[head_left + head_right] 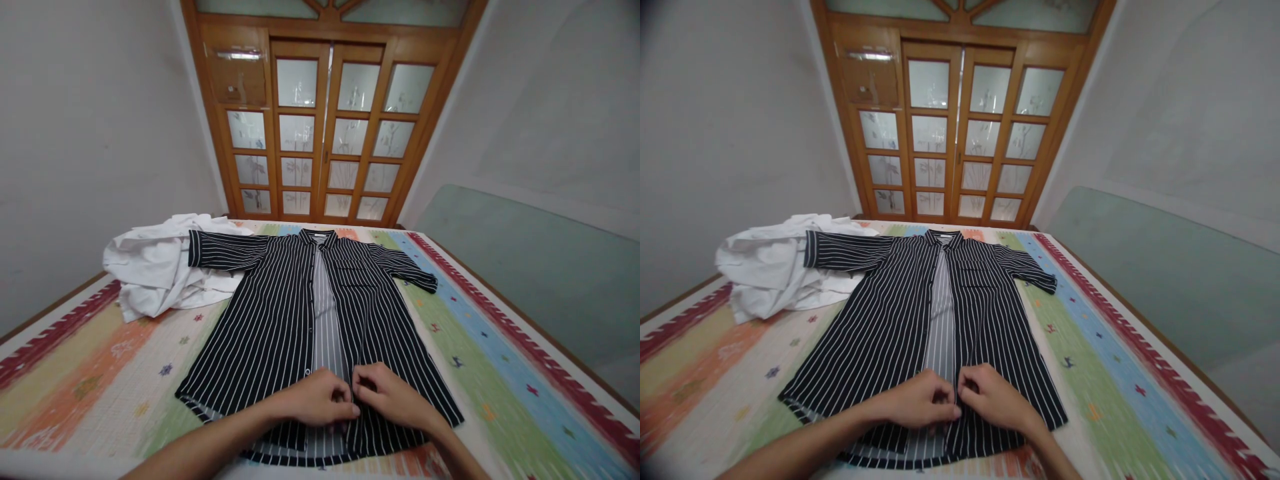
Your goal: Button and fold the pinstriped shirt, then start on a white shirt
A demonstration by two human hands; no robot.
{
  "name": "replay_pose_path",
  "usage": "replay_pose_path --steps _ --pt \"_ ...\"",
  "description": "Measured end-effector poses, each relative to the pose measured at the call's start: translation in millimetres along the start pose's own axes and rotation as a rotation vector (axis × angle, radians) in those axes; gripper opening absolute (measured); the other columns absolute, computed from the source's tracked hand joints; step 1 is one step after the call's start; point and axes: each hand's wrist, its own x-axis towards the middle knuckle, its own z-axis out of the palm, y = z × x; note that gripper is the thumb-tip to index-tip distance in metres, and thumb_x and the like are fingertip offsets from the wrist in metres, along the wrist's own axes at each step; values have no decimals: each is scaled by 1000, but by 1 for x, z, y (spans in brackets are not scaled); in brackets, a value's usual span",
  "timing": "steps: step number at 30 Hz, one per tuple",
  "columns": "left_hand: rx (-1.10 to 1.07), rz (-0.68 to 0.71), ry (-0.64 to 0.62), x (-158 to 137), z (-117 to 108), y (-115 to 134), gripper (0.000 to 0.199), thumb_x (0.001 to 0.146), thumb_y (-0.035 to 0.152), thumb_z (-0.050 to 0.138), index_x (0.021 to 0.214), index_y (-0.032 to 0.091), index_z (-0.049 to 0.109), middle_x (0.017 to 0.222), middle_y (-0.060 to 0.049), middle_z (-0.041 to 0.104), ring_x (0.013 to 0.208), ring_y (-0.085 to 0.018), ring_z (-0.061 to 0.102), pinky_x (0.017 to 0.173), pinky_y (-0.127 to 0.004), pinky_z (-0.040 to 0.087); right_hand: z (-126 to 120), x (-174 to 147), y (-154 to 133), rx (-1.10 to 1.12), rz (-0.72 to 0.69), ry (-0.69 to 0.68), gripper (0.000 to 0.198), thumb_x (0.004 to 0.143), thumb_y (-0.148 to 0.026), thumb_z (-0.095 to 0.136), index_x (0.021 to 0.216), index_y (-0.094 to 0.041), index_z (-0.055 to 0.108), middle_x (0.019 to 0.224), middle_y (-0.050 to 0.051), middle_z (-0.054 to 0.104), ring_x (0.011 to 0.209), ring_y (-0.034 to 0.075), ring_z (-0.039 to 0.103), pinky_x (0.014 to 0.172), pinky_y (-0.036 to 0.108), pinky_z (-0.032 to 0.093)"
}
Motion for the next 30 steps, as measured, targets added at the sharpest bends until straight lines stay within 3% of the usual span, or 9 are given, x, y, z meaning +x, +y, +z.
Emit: replay_pose_path --steps 4,8,14,18,23,30 --pt "-214 -211 80 -7 15 -10 32 81 44 57 66 17 49 61 0 64 37 -7 49 36 -19 38 -16 22 1 -126 -52 -26 18 85 -16 51 68 -16 56 62 -4 52 59 11 46 58 21 30" --pt "-267 -257 186 -14 27 -17 24 81 39 56 72 18 48 48 4 56 32 -9 47 33 -18 36 -40 73 6 -300 -47 100 18 88 -19 52 71 -16 58 65 -1 56 62 13 52 59 22 31" --pt "-284 -260 349 -10 51 -29 17 81 34 54 82 18 48 44 7 52 30 -9 46 32 -15 32 -63 170 21 -644 210 273 21 93 -33 51 94 -16 63 96 8 67 90 21 62 70 24 39" --pt "-199 -154 421 -7 59 -36 22 74 25 65 90 16 52 62 6 55 44 -5 53 42 -13 34 -67 213 32 -770 363 326 28 94 -30 50 114 -13 59 114 16 63 103 28 61 83 32 45" --pt "-132 -88 354 -7 59 -42 27 75 23 66 100 17 59 65 7 51 53 -5 49 57 -15 39 -69 236 43 -761 419 370 30 94 -20 42 114 -7 60 111 23 63 105 30 62 86 36 46" --pt "-177 -41 307 -9 58 -34 25 74 18 60 98 15 67 60 6 49 52 -6 45 51 -15 33 -82 244 52 -689 465 433 27 94 -27 46 108 -10 62 107 19 65 100 29 63 79 32 46"
